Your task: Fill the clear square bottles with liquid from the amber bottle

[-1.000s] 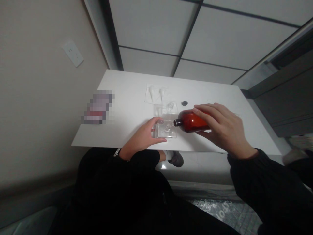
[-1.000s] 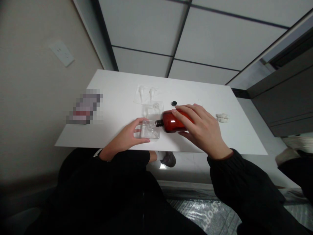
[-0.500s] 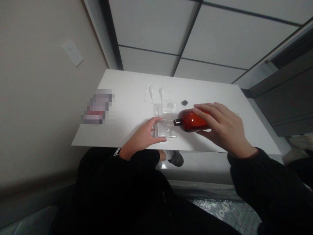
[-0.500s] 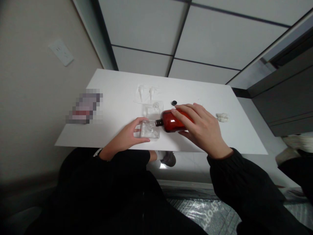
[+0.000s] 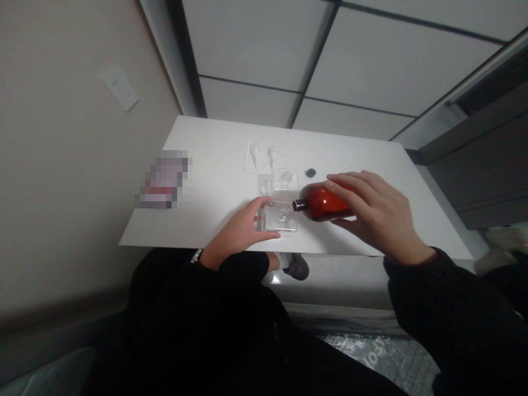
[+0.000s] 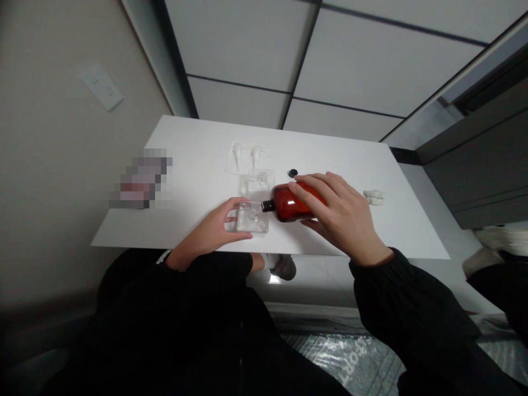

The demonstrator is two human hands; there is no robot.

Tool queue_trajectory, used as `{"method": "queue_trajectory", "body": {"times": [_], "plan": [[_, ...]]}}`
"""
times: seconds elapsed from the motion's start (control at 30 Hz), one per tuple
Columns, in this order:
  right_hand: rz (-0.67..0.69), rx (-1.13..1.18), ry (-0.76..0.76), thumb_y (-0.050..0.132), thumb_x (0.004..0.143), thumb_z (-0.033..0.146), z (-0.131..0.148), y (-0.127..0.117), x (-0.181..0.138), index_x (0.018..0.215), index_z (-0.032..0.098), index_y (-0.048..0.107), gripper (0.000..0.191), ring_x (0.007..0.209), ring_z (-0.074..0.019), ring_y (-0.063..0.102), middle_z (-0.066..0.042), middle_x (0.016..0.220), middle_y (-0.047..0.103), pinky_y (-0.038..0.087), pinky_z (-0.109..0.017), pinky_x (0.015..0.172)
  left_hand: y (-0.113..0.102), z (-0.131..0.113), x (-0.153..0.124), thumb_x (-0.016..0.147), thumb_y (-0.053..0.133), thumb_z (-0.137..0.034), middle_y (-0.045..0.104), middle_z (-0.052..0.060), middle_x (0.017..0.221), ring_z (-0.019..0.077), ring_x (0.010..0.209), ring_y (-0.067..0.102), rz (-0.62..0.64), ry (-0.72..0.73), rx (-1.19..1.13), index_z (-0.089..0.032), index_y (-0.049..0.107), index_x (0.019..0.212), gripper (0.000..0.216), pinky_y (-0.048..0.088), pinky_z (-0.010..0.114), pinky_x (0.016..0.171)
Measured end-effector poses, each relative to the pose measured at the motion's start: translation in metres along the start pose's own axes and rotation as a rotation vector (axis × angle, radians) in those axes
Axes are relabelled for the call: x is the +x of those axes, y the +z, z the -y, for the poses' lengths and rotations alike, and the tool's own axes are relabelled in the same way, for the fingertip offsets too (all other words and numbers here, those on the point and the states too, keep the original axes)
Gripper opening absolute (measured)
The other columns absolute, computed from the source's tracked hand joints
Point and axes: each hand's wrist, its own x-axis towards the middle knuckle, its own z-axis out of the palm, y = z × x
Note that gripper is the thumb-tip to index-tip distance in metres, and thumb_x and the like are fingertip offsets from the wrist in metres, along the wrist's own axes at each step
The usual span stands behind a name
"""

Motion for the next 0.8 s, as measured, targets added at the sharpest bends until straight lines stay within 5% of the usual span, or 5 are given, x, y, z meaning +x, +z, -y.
{"method": "queue_trajectory", "body": {"times": [0.8], "plan": [[0.009,0.064,0.034,0.077,0.095,0.024,-0.0053,0.0026,-0.0041,0.16,0.026,0.042,0.074,0.129,-0.0386,0.067,-0.016,0.147,0.069,0.058,-0.061,0.103,0.0001,0.0043,0.0002,0.074,0.093,-0.029,0.064,0.014,0.15,0.0354,0.134,0.065,-0.008,0.02,0.031,-0.026,0.059,0.142,0.076,0.053,0.056,0.115]]}}
